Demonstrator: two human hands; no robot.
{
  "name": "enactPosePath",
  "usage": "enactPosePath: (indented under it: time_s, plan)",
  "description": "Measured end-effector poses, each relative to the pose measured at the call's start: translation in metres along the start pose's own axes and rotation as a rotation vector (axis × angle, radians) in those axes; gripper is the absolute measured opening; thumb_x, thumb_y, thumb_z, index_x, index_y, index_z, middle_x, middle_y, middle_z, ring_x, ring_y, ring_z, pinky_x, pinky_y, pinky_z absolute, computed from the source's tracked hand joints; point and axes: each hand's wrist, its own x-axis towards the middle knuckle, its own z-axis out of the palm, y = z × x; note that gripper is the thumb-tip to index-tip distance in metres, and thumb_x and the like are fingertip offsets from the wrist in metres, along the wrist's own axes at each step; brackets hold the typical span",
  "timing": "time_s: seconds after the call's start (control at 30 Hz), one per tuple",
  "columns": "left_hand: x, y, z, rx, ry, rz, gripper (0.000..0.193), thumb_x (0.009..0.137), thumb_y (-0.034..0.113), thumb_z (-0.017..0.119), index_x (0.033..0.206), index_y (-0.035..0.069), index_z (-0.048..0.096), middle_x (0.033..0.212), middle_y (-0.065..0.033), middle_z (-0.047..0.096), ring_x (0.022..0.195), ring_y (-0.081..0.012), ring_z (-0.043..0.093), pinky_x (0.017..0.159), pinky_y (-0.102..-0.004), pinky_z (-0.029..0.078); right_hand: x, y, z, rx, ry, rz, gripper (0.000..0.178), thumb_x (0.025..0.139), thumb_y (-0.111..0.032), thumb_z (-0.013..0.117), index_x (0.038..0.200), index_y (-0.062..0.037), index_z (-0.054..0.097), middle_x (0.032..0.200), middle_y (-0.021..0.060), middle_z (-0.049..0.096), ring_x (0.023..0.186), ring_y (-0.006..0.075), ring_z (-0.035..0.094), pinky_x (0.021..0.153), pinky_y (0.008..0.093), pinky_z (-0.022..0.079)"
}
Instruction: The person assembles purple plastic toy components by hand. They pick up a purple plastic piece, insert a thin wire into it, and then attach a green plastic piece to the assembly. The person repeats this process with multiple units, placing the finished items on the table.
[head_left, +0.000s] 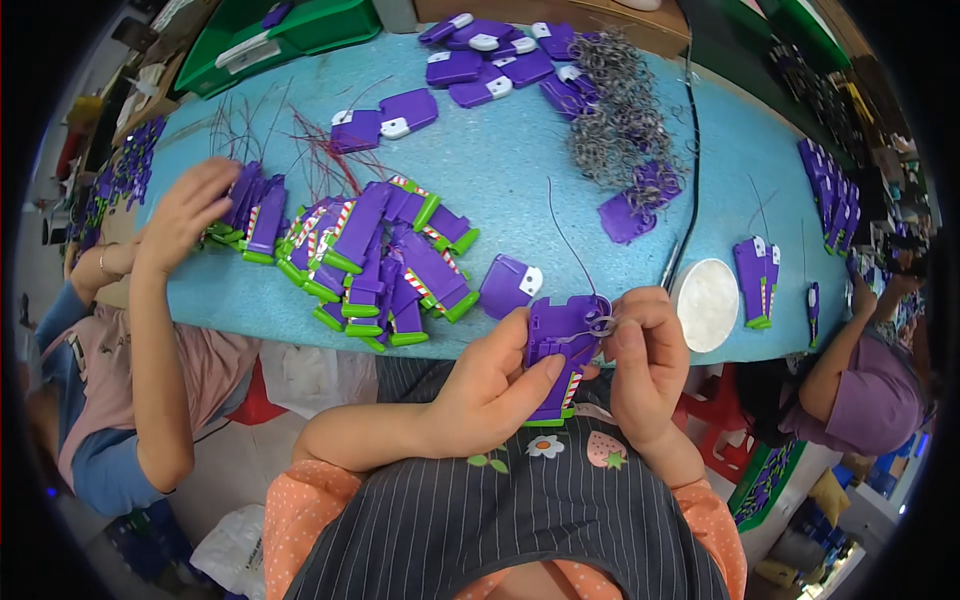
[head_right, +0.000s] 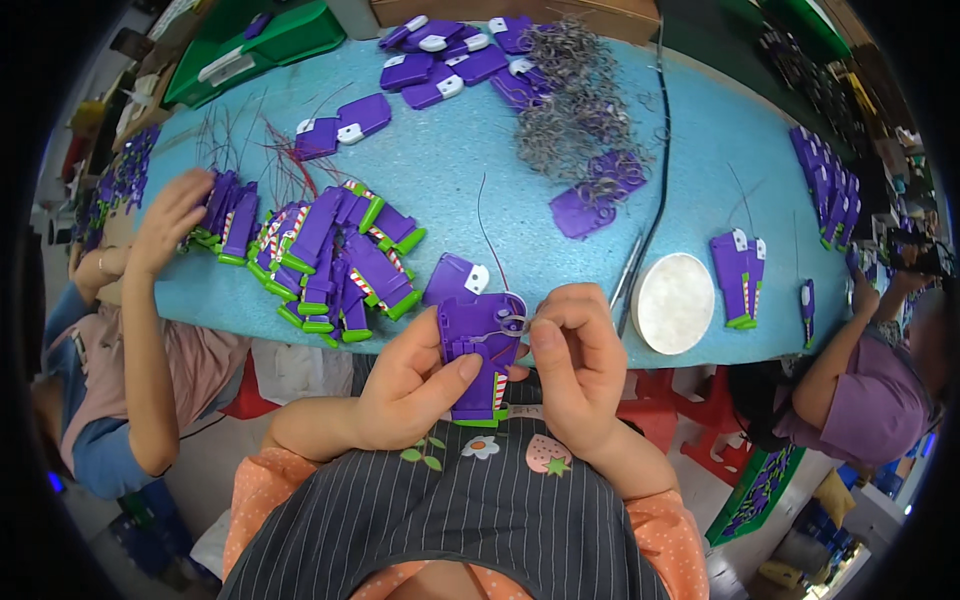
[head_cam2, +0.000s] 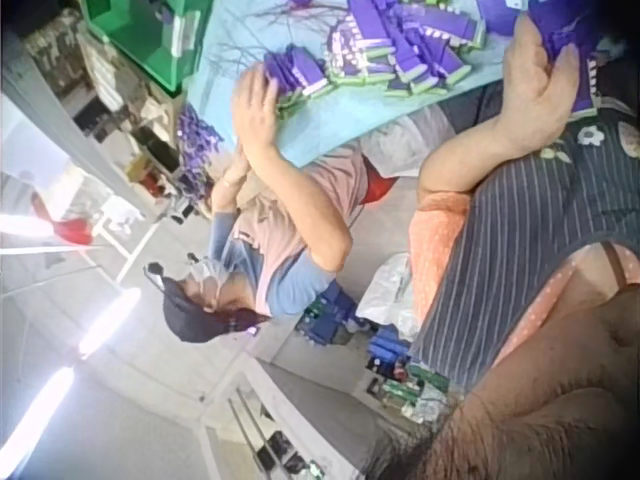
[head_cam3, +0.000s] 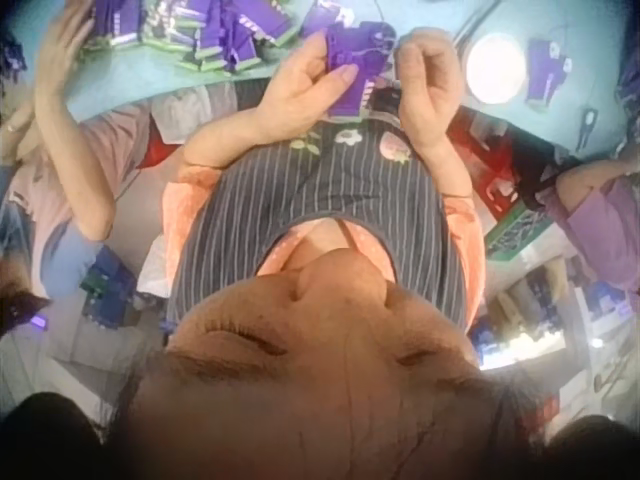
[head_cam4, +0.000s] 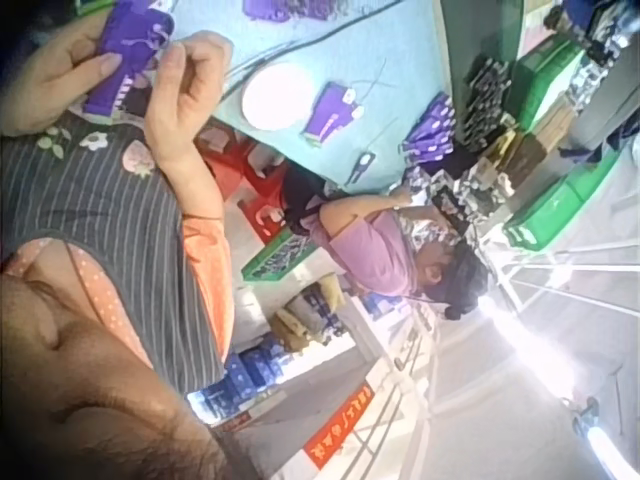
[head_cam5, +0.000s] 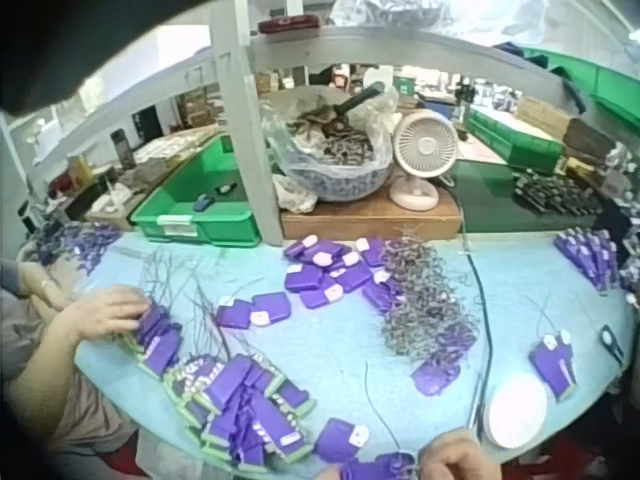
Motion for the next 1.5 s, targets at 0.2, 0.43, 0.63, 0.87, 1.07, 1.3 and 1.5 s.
enactPosePath:
  time_s: [0.2,0.43,0.63,0.87,1.07,1.3,1.5]
  plan:
    - [-0.005,-0.004,-0.016,0.126,-0.037,0.002,0.035,0.094,0.001,0.038,0.128,-0.004,0.034,0.118,-0.0126,0.052,0.107,-0.0166,0.054,0.092,-0.0311,0.045,-0.006,0.006,0.004,0.301,-0.109,0.208,0.007,0.092,-0.005,0.05,0.096,-0.0008,0.046,0.091,0.0061,0.049,0.077,0.01,0.048,0.075,0.024,0.043]
    - [-0.004,0.002,-0.021,0.36,-0.215,-0.181,0.034,0.093,0.001,0.039,0.127,-0.005,0.036,0.112,-0.012,0.058,0.1,-0.0163,0.059,0.089,-0.0309,0.047,0.002,-0.009,-0.022,0.328,-0.22,0.464,0.021,0.086,-0.002,0.059,0.097,-0.0025,0.042,0.081,0.002,0.05,0.073,0.0063,0.046,0.063,0.0203,0.037]
    - [-0.001,0.019,-0.02,0.702,-0.457,-0.312,0.03,0.092,0.003,0.043,0.122,-0.003,0.041,0.11,-0.0152,0.059,0.098,-0.0209,0.062,0.085,-0.0318,0.049,0.026,-0.013,-0.04,0.402,-0.575,0.654,0.019,0.079,-0.004,0.068,0.085,-0.0025,0.05,0.072,-0.0013,0.051,0.065,0.0039,0.048,0.056,0.0184,0.036]
    - [-0.041,-0.001,-0.033,-0.084,-0.066,-0.026,0.038,0.094,0.009,0.043,0.129,0.0,0.031,0.117,-0.0236,0.055,0.103,-0.0301,0.06,0.09,-0.0399,0.049,0.036,0.036,0.029,-0.428,-0.248,0.023,0.021,0.081,-0.014,0.068,0.09,-0.0039,0.053,0.07,0.0063,0.055,0.064,0.0218,0.057,0.055,0.0296,0.044]
    - [-0.041,-0.013,-0.042,-0.108,0.086,-0.16,0.044,0.092,0.003,0.045,0.133,0.001,0.028,0.12,-0.0199,0.053,0.105,-0.0286,0.059,0.089,-0.0398,0.05,0.02,0.026,0.017,-0.544,-0.118,0.114,0.017,0.082,-0.003,0.062,0.094,-0.0024,0.05,0.073,0.0095,0.055,0.058,0.0178,0.056,0.052,0.0285,0.045]
    - [-0.029,-0.011,-0.028,-0.027,-0.003,-0.2,0.051,0.085,-0.009,0.045,0.132,0.001,0.03,0.12,-0.0125,0.052,0.113,-0.0186,0.053,0.093,-0.032,0.046,0.005,-0.004,-0.002,0.209,-0.381,0.366,0.027,0.081,0.006,0.059,0.107,0.0033,0.056,0.114,0.0117,0.047,0.062,0.0047,0.051,0.051,0.0165,0.041]
    - [-0.032,-0.006,-0.018,0.077,0.001,-0.253,0.048,0.086,-0.007,0.046,0.131,0.0,0.03,0.114,-0.01,0.053,0.11,-0.0176,0.054,0.093,-0.032,0.046,0.003,0.004,0.006,0.262,-0.396,0.463,0.026,0.081,0.004,0.062,0.107,0.0035,0.057,0.112,0.0102,0.049,0.065,0.0041,0.054,0.051,0.015,0.041]
